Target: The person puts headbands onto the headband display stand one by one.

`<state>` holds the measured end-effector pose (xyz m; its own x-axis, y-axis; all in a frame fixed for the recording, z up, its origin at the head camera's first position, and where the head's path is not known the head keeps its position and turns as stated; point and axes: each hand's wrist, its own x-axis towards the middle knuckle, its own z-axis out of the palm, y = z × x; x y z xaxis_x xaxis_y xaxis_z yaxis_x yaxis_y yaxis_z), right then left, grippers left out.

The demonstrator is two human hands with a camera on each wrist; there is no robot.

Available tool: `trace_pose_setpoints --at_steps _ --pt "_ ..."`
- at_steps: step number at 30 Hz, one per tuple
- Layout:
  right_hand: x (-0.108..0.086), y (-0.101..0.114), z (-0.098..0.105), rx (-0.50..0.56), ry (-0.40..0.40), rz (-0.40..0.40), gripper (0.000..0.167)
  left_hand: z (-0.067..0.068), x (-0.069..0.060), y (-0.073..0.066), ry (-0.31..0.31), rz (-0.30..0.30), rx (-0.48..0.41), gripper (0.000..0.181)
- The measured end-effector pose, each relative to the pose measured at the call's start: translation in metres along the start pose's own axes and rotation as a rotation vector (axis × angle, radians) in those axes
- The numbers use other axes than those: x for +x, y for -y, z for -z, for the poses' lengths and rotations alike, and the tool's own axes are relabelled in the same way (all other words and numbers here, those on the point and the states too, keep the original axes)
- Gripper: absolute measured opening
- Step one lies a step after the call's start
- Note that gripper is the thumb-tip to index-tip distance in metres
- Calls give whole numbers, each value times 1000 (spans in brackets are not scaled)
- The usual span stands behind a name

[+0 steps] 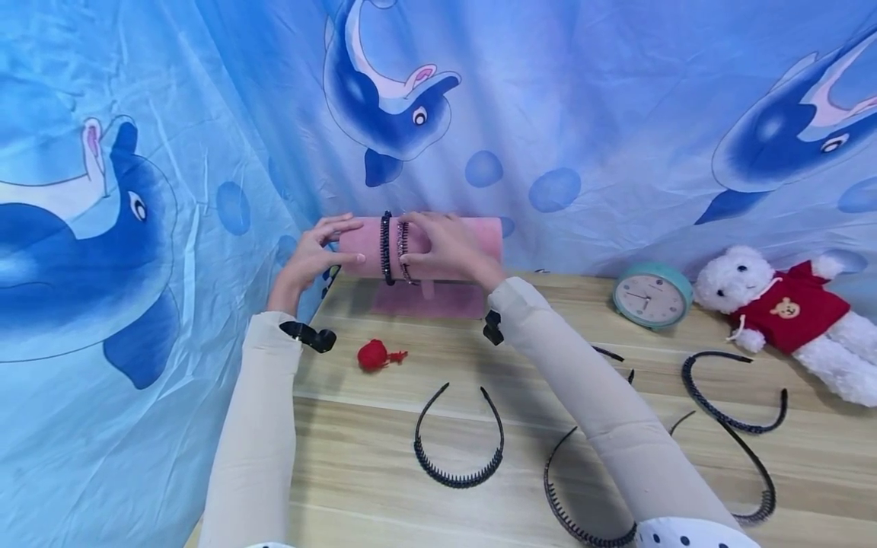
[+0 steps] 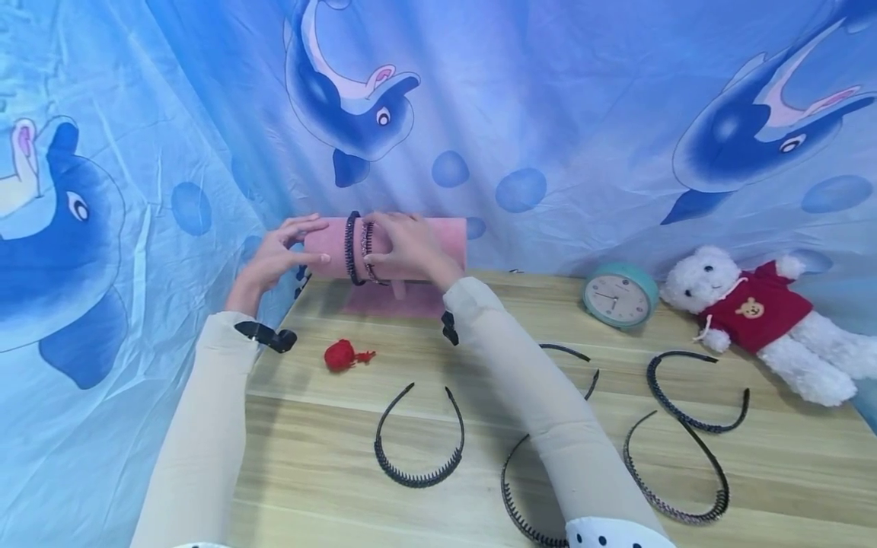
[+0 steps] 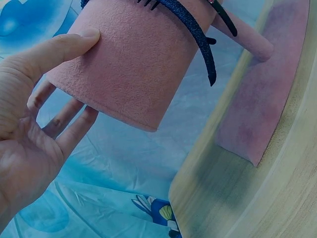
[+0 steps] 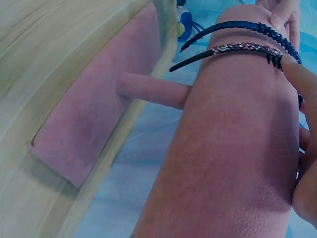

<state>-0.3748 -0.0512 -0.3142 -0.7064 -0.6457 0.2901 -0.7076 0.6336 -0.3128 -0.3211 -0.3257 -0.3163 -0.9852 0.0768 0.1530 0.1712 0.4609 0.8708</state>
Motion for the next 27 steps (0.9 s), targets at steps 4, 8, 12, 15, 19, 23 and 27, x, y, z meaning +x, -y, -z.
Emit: trace_pose_setpoints --at_steps 4,8,12,15,19,23,27 --pt "-2 -4 -6 -106 -29 77 74 -2 -1 0 -3 0 -8 68" --pt "-6 -7 -8 -179 -35 135 75 -2 1 2 1 0 -5 69" --pt "-9 -8 -7 -199 -23 148 80 -1 8 10 -4 -7 2 70" --pt "-9 -7 -5 -199 -18 146 81 3 14 18 -13 -23 18 70" --pt "-9 -5 -4 -187 -20 131 81 5 18 25 -16 -27 45 70" --pt "-9 -2 -6 -161 -37 107 80 4 14 20 -6 -9 49 71" --pt "-8 -1 -8 -160 -51 85 78 2 6 7 2 4 18 71"
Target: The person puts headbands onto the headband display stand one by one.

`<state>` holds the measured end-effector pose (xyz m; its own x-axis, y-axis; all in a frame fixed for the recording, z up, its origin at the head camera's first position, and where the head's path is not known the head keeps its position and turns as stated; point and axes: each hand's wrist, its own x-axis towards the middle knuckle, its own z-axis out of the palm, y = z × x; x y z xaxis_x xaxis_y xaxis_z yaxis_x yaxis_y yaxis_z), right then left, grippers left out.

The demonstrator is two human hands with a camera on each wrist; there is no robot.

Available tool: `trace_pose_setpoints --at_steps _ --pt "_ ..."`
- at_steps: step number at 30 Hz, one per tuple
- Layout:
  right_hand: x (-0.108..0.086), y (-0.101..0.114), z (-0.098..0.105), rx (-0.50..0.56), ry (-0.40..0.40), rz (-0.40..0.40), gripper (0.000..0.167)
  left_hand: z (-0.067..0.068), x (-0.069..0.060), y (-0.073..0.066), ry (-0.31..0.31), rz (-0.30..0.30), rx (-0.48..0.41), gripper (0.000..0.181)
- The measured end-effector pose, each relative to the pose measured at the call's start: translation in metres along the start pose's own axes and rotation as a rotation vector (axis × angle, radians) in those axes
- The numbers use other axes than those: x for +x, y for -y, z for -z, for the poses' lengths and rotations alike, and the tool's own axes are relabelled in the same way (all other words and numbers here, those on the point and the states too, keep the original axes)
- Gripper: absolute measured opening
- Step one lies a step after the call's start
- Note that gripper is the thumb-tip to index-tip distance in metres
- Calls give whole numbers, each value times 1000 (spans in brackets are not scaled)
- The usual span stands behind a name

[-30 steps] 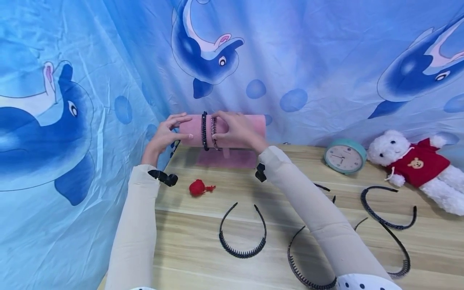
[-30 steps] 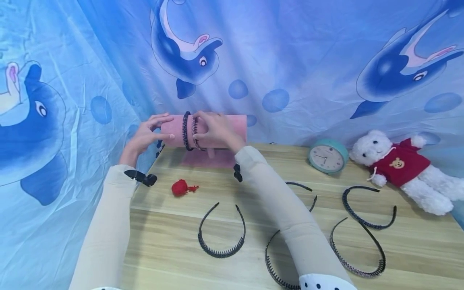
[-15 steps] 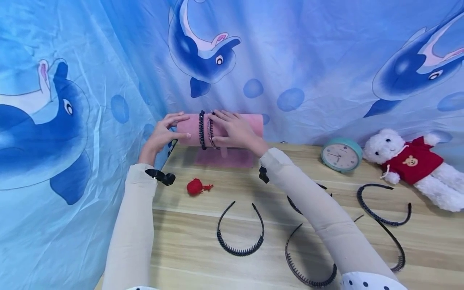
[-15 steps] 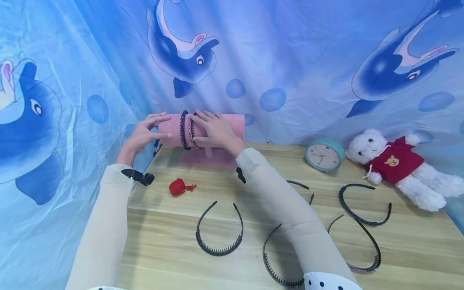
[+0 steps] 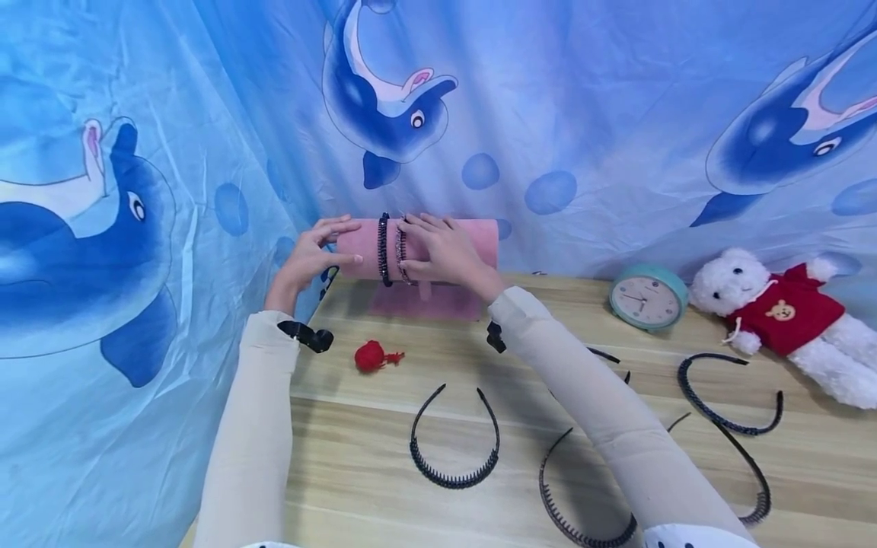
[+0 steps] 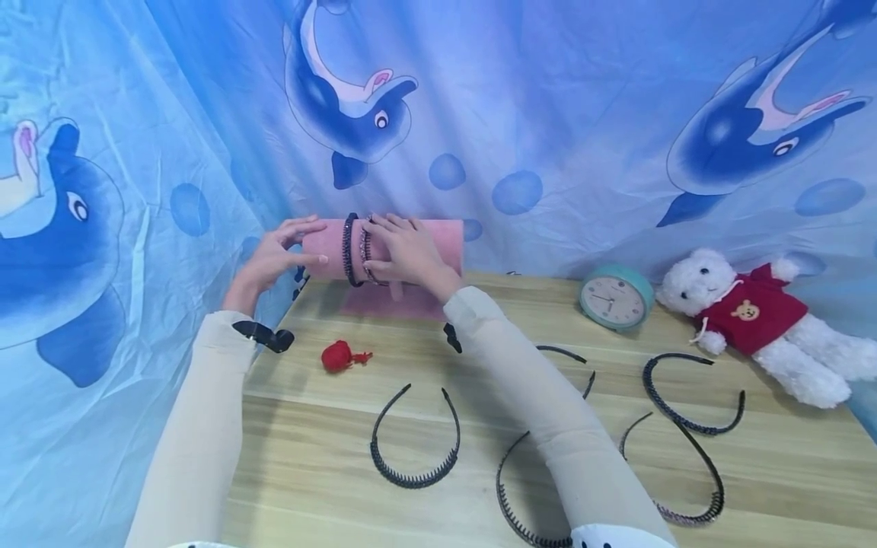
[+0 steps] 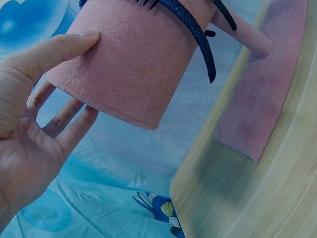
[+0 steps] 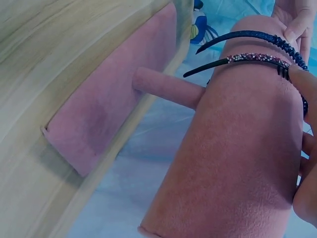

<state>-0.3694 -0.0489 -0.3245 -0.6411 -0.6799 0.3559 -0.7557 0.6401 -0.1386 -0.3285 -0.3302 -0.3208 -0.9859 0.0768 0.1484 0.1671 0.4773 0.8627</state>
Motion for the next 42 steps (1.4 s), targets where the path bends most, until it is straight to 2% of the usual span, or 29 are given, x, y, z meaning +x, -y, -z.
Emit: trace_pose_setpoints --at_steps 4,8,12,15,17,24,31,37,42 --pt "-6 -1 -1 -15 10 -6 80 -6 -7 -10 11 3 -14 71" --pt "-13 -3 2 14 43 3 86 -10 -10 -13 15 2 12 71" --pt "-25 -5 7 59 52 18 84 -12 -9 -12 20 -1 22 71" --pt "-37 -6 9 55 48 60 77 -11 -7 -9 14 8 18 71" --pt "-47 -6 11 49 49 100 74 -8 -4 -1 3 5 26 71" --pt "-89 -4 19 127 98 227 57 1 -5 -5 -16 36 49 72" --pt "-147 -3 8 201 109 315 44 3 7 13 -21 50 62 74" --pt "-193 6 -2 182 56 452 29 2 7 14 -23 46 68 73" --pt "-223 14 -7 147 60 559 24 -1 5 11 -17 44 67 73"
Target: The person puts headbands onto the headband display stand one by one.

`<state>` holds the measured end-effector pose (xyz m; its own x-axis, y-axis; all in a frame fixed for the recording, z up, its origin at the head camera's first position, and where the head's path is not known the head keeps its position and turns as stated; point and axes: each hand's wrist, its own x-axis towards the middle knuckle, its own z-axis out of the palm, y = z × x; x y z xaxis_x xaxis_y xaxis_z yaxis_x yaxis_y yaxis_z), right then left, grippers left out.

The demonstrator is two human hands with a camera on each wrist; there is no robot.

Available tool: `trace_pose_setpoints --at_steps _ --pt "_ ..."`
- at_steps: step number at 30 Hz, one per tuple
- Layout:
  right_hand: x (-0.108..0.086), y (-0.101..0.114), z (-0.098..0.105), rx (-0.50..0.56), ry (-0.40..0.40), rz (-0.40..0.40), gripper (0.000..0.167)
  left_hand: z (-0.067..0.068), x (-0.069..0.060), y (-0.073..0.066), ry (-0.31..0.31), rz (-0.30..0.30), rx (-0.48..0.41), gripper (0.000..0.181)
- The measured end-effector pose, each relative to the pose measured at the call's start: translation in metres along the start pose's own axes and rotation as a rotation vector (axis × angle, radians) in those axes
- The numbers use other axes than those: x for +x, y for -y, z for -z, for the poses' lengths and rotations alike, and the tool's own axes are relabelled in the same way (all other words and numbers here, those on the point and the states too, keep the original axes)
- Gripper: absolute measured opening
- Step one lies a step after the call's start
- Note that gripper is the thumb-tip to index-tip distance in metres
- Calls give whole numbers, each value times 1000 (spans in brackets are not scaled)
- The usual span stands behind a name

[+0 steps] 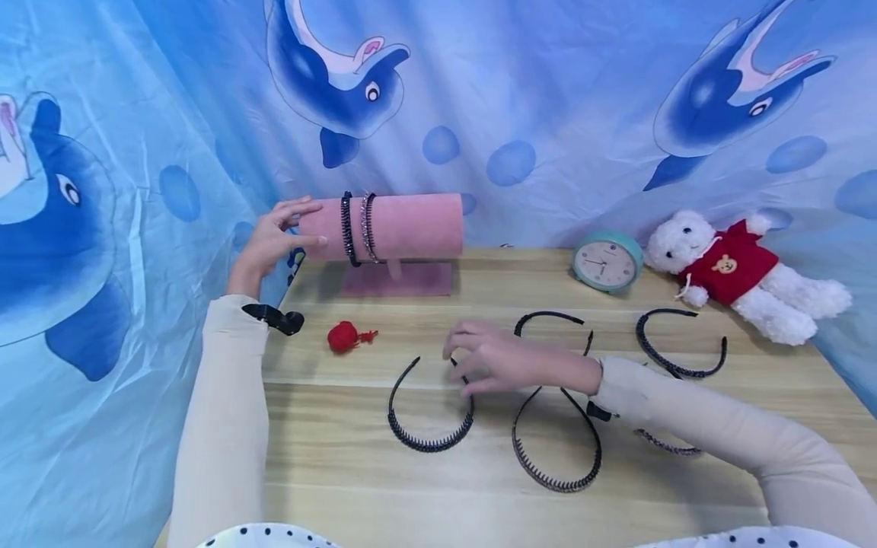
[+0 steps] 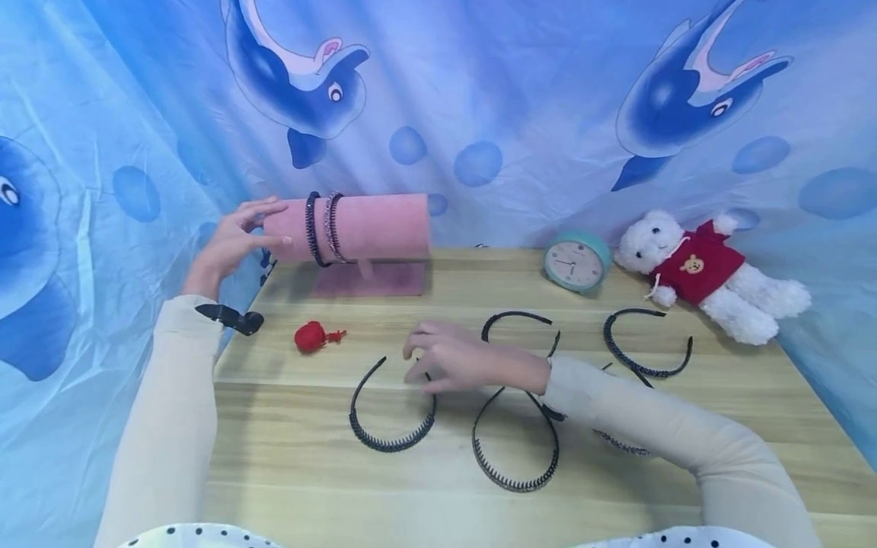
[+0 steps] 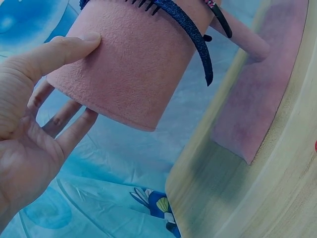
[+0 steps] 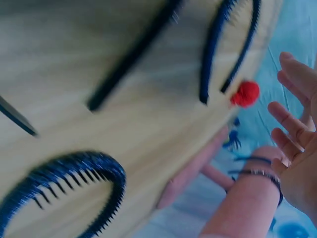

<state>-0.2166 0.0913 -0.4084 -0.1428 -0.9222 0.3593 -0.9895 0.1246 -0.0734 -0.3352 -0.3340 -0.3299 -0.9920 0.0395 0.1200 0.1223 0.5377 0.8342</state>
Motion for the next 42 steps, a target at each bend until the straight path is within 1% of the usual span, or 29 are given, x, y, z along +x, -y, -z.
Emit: trace_pose_setpoints --at_steps 4,7,10,13,16,20,24,27,31,35,37,42 --pt "-7 10 -10 -38 35 80 26 2 2 0 5 10 -5 73" --pt "-9 16 -18 -25 66 123 27 3 2 2 5 16 0 73" --pt "-9 21 -23 8 97 155 24 3 3 2 10 10 1 73" --pt "-6 25 -28 26 123 162 14 2 2 1 10 4 0 74" --pt "-3 25 -32 -6 130 163 8 1 1 0 5 -2 1 73" --pt "-1 17 -36 -3 115 141 9 1 2 0 0 -9 6 73" --pt "0 12 -37 41 107 117 9 1 3 2 0 -4 3 74" --pt "0 13 -38 55 122 137 6 1 3 2 4 -6 -1 74" --pt "0 19 -37 48 171 180 13 2 3 0 13 -13 1 74" --pt "2 23 -37 7 223 175 20 2 2 -2 16 -5 -2 74" --pt "3 22 -37 -18 229 165 20 2 1 -5 20 4 -5 74" --pt "2 14 -38 -55 210 148 15 2 -10 -21 33 13 -9 72"
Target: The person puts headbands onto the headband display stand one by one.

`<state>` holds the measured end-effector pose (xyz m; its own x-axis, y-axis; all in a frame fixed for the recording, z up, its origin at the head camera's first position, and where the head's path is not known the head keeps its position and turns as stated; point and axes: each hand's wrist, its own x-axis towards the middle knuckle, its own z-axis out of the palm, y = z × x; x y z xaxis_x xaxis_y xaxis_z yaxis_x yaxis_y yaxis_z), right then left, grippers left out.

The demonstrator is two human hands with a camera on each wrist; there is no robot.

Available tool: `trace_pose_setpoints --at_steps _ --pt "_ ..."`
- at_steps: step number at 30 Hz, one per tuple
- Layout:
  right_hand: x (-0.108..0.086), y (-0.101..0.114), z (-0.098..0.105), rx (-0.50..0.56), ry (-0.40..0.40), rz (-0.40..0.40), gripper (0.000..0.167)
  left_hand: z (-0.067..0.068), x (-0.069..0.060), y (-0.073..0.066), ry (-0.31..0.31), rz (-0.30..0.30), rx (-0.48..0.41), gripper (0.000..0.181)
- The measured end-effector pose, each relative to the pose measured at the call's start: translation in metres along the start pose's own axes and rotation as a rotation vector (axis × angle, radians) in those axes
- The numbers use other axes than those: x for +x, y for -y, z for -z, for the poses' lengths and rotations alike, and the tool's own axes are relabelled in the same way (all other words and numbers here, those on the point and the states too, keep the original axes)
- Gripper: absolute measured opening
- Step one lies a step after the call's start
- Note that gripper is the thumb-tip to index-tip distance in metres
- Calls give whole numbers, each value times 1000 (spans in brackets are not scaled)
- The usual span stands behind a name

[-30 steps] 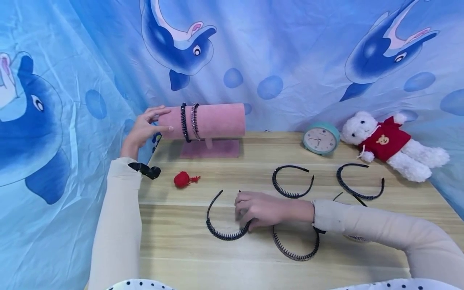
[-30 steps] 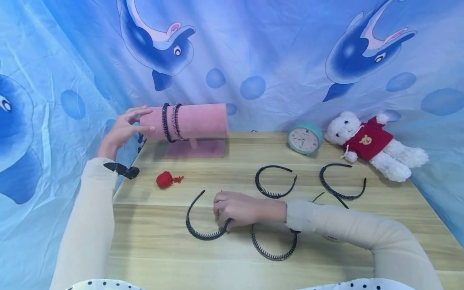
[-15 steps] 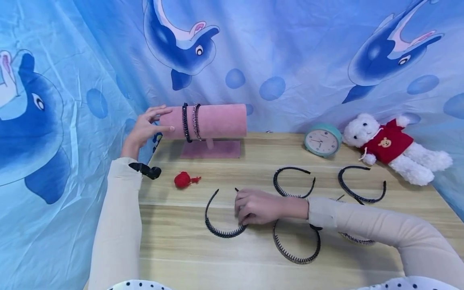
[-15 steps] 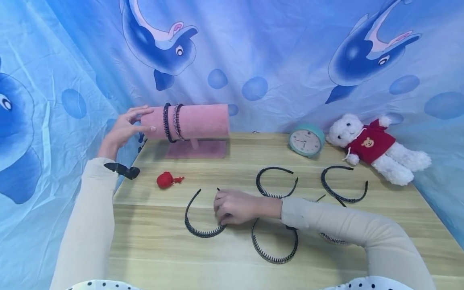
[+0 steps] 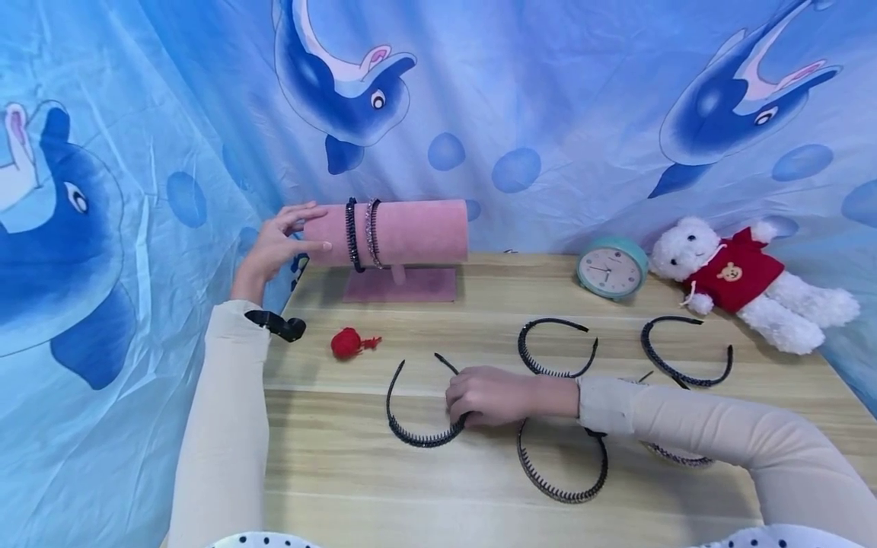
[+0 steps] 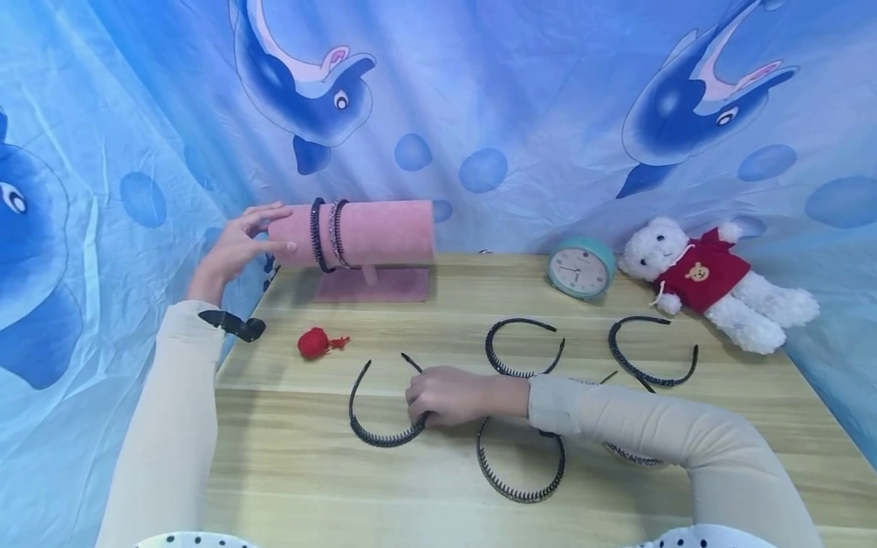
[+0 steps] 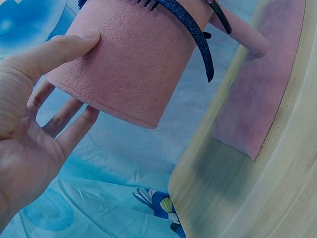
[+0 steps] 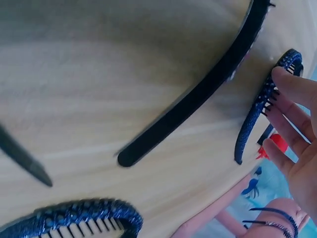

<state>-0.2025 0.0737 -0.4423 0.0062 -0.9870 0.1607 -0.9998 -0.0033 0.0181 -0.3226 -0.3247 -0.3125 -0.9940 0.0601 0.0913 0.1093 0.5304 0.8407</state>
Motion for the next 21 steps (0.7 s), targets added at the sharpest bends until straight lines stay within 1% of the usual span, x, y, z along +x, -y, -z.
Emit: trace_pose_setpoints --at_steps 3,7,10,14,21 --pt "-3 -5 0 -14 4 -18 14 0 -4 -4 5 -1 3 72" --pt "-6 -9 1 -16 15 -34 20 -1 -4 -5 8 -2 6 72" --pt "-6 -10 1 -5 9 -30 23 -1 -3 -5 7 -6 6 72" --pt "-7 -13 1 13 -19 -24 22 -1 -3 -6 4 -12 10 72" --pt "-16 -22 7 64 -36 -63 20 0 -3 -5 4 -12 22 72"
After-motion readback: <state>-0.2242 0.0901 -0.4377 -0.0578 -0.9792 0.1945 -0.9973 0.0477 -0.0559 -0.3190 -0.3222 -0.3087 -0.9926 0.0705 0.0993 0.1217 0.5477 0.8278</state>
